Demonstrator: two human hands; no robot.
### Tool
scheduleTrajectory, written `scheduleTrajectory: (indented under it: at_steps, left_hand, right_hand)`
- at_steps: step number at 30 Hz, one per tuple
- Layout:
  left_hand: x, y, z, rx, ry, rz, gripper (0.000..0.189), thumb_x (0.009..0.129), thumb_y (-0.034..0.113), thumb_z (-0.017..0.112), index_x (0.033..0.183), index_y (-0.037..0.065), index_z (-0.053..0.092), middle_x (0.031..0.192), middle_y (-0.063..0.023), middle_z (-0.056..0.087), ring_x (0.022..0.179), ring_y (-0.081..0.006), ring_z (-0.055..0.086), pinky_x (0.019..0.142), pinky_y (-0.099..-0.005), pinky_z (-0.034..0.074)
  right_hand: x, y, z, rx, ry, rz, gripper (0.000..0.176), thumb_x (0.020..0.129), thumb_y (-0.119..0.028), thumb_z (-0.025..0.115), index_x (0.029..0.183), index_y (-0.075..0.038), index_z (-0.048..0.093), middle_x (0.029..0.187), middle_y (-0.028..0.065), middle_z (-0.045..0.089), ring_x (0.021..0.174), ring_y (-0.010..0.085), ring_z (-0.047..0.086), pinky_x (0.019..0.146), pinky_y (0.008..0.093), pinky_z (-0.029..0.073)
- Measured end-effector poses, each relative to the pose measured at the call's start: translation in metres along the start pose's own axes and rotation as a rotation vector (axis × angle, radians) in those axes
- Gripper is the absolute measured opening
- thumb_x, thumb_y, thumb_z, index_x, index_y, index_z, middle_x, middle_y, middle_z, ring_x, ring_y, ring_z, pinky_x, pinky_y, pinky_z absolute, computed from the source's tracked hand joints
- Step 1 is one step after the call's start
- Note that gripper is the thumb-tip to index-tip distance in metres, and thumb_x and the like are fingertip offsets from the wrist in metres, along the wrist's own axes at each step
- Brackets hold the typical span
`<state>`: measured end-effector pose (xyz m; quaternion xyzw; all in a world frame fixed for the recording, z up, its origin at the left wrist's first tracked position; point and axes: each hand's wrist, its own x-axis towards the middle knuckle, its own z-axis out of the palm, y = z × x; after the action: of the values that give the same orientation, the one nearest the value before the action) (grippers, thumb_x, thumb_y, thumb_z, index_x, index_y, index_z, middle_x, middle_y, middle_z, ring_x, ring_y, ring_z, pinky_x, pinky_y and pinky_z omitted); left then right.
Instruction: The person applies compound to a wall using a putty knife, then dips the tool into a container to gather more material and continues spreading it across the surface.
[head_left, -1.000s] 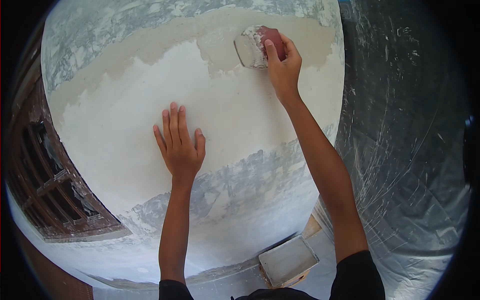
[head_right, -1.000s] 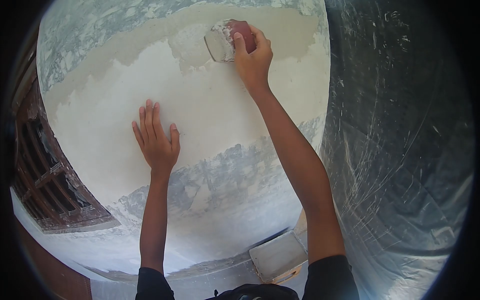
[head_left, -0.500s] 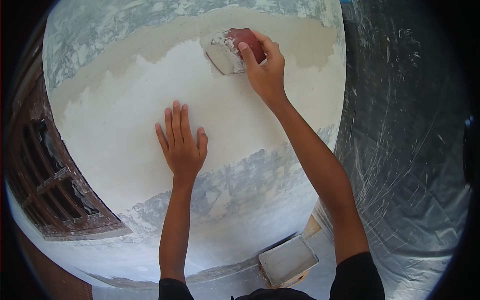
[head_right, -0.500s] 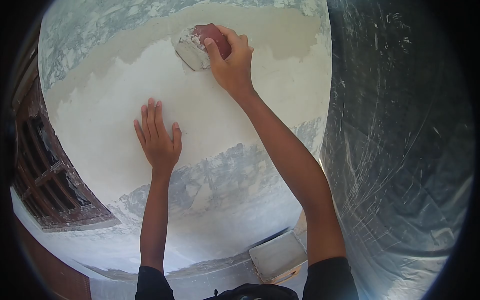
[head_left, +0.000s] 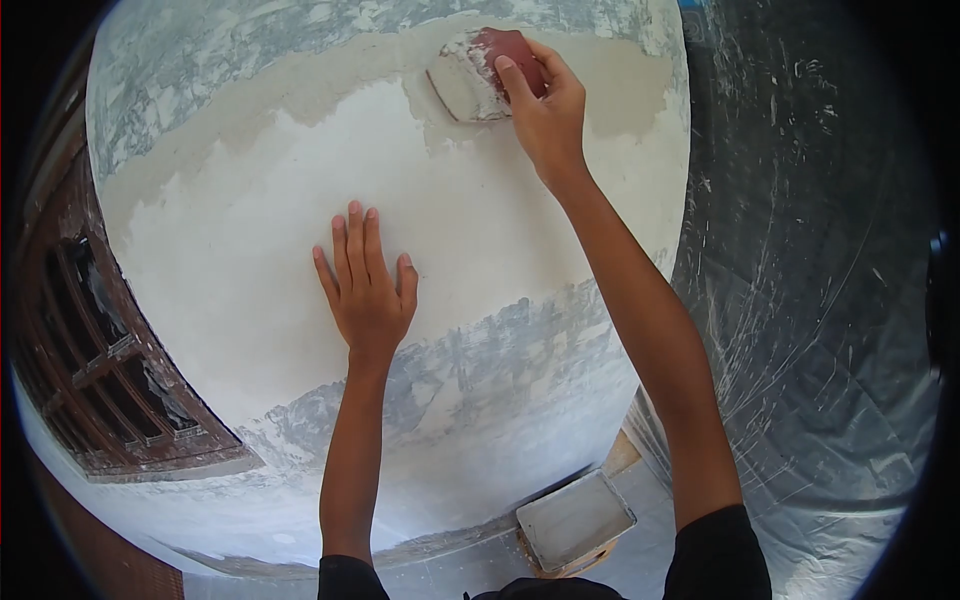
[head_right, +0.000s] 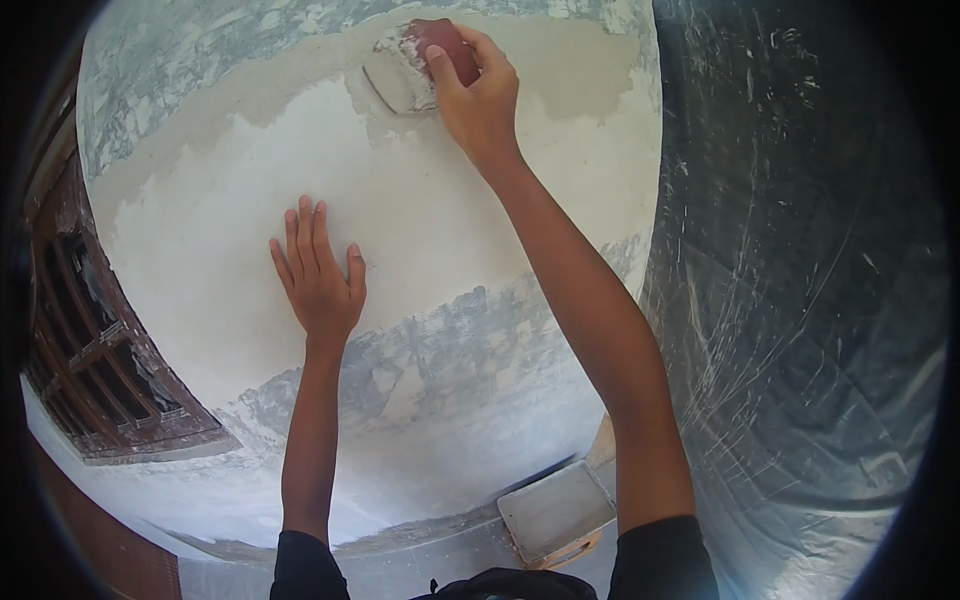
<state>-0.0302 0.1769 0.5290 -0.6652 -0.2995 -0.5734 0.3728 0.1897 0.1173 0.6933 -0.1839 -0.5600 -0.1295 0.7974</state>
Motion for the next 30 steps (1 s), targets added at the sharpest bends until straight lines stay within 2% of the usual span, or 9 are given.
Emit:
scheduleTrajectory:
  at_steps: [4,9,12,16,18,19,20,26,30]
  left_hand:
    - [-0.001,-0.002,-0.001,-0.022,-0.009,0.001,0.064,0.097,0.024,0.057,0.156,0.006,0.043,0.164,-0.0096,0.042,0.155,-0.0280,0.033,0.127,-0.0539,0.017]
    - [0.000,0.000,0.000,-0.021,0.000,-0.007,0.064,0.097,0.024,0.057,0.156,0.006,0.043,0.164,-0.0093,0.042,0.155,-0.0278,0.032,0.127,-0.0538,0.016]
    - [-0.002,0.002,0.001,-0.011,0.002,-0.019,0.064,0.097,0.025,0.058,0.157,0.006,0.043,0.164,-0.0093,0.042,0.155,-0.0276,0.032,0.127,-0.0537,0.016]
    - [-0.002,0.001,0.001,-0.018,-0.006,-0.023,0.064,0.097,0.025,0.057,0.157,0.007,0.043,0.164,-0.0083,0.041,0.155,-0.0270,0.032,0.127,-0.0534,0.016]
    - [-0.002,0.000,-0.001,-0.029,-0.009,-0.028,0.064,0.097,0.026,0.057,0.157,0.008,0.043,0.165,-0.0078,0.041,0.155,-0.0268,0.032,0.127,-0.0534,0.016]
    - [-0.002,0.000,-0.001,-0.036,-0.010,-0.035,0.064,0.097,0.026,0.057,0.157,0.008,0.043,0.165,-0.0073,0.041,0.155,-0.0266,0.032,0.127,-0.0533,0.016]
    - [-0.002,0.001,0.000,-0.041,-0.009,-0.035,0.064,0.097,0.026,0.057,0.157,0.008,0.043,0.165,-0.0073,0.041,0.155,-0.0266,0.032,0.127,-0.0533,0.016]
    - [-0.003,0.001,-0.001,-0.045,-0.002,-0.037,0.063,0.097,0.026,0.057,0.157,0.009,0.043,0.165,-0.0068,0.041,0.155,-0.0266,0.032,0.127,-0.0536,0.016]
    - [-0.003,0.003,-0.001,-0.033,-0.011,-0.038,0.063,0.098,0.026,0.057,0.157,0.008,0.043,0.165,-0.0071,0.041,0.155,-0.0268,0.032,0.127,-0.0539,0.016]
  right_hand:
    - [0.013,0.011,0.004,-0.294,-0.009,0.005,0.041,0.093,-0.024,0.077,0.127,-0.004,0.069,0.109,0.0182,0.073,0.103,0.0255,0.071,0.093,0.0365,0.055]
    - [0.042,0.021,-0.050,0.052,0.582,0.310,0.033,0.098,-0.012,0.067,0.126,0.004,0.062,0.117,0.0115,0.068,0.099,0.0187,0.069,0.084,0.0303,0.056]
    - [0.032,0.005,-0.051,0.145,0.576,0.281,0.032,0.100,-0.011,0.068,0.128,0.004,0.063,0.116,0.0091,0.071,0.095,0.0142,0.068,0.081,0.0260,0.055]
    - [0.004,-0.002,-0.013,0.060,0.087,0.146,0.039,0.098,-0.014,0.073,0.131,0.004,0.062,0.115,0.0102,0.073,0.101,0.0129,0.068,0.089,0.0272,0.055]
    - [-0.003,0.007,-0.003,-0.250,-0.087,-0.029,0.039,0.098,-0.014,0.074,0.130,0.006,0.062,0.115,0.0110,0.073,0.101,0.0133,0.068,0.089,0.0269,0.055]
    - [-0.001,0.011,-0.002,-0.227,-0.083,-0.016,0.040,0.096,-0.020,0.074,0.127,0.003,0.066,0.115,0.0169,0.070,0.103,0.0228,0.071,0.094,0.0357,0.055]
    - [0.003,0.017,-0.007,-0.232,-0.082,-0.017,0.040,0.096,-0.020,0.074,0.127,0.003,0.066,0.115,0.0169,0.070,0.103,0.0228,0.071,0.094,0.0357,0.055]
    - [0.026,0.025,-0.073,0.115,0.653,0.364,0.031,0.101,-0.013,0.067,0.129,0.002,0.063,0.120,0.0083,0.068,0.102,0.0150,0.067,0.089,0.0292,0.055]
    - [0.002,0.019,-0.064,0.094,0.505,0.371,0.032,0.102,-0.010,0.063,0.132,0.003,0.059,0.124,0.0113,0.066,0.107,0.0171,0.067,0.090,0.0296,0.056]
